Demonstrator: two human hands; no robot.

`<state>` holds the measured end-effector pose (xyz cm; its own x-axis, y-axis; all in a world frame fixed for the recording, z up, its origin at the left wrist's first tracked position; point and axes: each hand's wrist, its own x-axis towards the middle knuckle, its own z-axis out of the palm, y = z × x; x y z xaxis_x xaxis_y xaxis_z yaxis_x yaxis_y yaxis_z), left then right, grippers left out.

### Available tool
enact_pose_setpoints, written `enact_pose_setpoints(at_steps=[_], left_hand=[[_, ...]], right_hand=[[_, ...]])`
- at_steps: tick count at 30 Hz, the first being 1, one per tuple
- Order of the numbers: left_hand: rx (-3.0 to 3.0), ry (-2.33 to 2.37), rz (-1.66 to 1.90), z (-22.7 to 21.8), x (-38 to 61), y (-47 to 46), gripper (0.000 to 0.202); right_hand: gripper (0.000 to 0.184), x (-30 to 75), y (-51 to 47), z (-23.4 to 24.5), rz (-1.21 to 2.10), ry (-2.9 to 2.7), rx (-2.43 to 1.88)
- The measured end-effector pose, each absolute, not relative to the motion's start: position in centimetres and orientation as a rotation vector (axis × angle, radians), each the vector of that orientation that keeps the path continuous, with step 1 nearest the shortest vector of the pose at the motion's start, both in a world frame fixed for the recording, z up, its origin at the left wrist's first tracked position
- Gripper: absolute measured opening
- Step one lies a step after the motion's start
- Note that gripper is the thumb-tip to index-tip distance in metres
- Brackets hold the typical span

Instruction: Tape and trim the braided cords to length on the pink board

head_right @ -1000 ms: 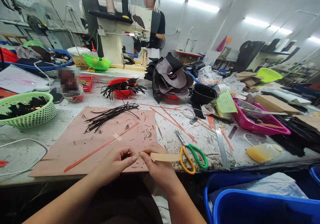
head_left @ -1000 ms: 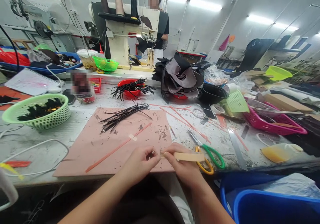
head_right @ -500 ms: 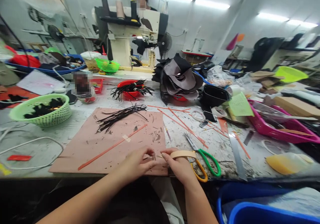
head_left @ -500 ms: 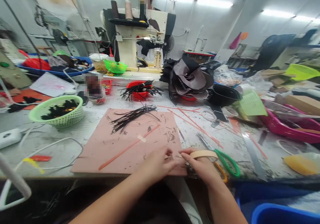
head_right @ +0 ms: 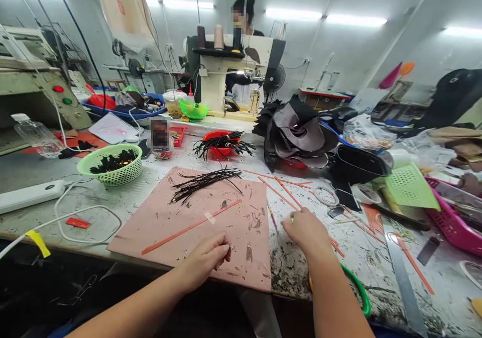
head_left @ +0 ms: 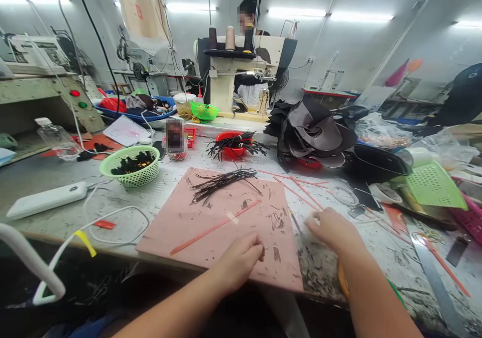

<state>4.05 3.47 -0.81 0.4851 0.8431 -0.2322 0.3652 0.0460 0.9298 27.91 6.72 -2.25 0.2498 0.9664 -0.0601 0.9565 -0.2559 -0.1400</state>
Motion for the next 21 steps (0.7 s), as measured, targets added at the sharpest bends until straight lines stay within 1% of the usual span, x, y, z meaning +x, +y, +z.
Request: enact_pose_setpoints(at_steps=[2,3,5,7,11,15,21], left_hand=[[1.555,1.078,0.506,-0.5,3.4,3.3,0.012],[1.587,1.074,0.512,-0.4,3.1,3.2,0.014],[1.705,1.081,0.534,-0.2,2.5,2.8,0.016],[1.85,1.107,0.54,-0.4,1.9,2.4,0.017],[1.995,1.162,0.49,-1.0,0.4,1.8,0.022],[1.981,1.219,0.531,-1.8,-2.8,1.8,0.022],[1.843,1.625,0.677,-5.8,-12.3,2.3,0.026]], right_hand=[[0.028,25.8,5.3,-1.6,0.21,-1.829,-2.148],[0.028,24.5,4.3,-1.4,0.304,-1.854,-1.919],[0.024,21.6,2.5,-1.1,0.643,-1.969,-1.46],[0.018,19.1,1.1,-1.1,0.793,-1.962,-1.273],[0.01,16.2,0.3,-1.0,0.856,-1.935,-1.336],[0.01,15.9,2.2,-0.8,0.816,-1.961,-1.421],[0.011,19.2,9.8,-1.5,0.717,-1.776,-1.978]])
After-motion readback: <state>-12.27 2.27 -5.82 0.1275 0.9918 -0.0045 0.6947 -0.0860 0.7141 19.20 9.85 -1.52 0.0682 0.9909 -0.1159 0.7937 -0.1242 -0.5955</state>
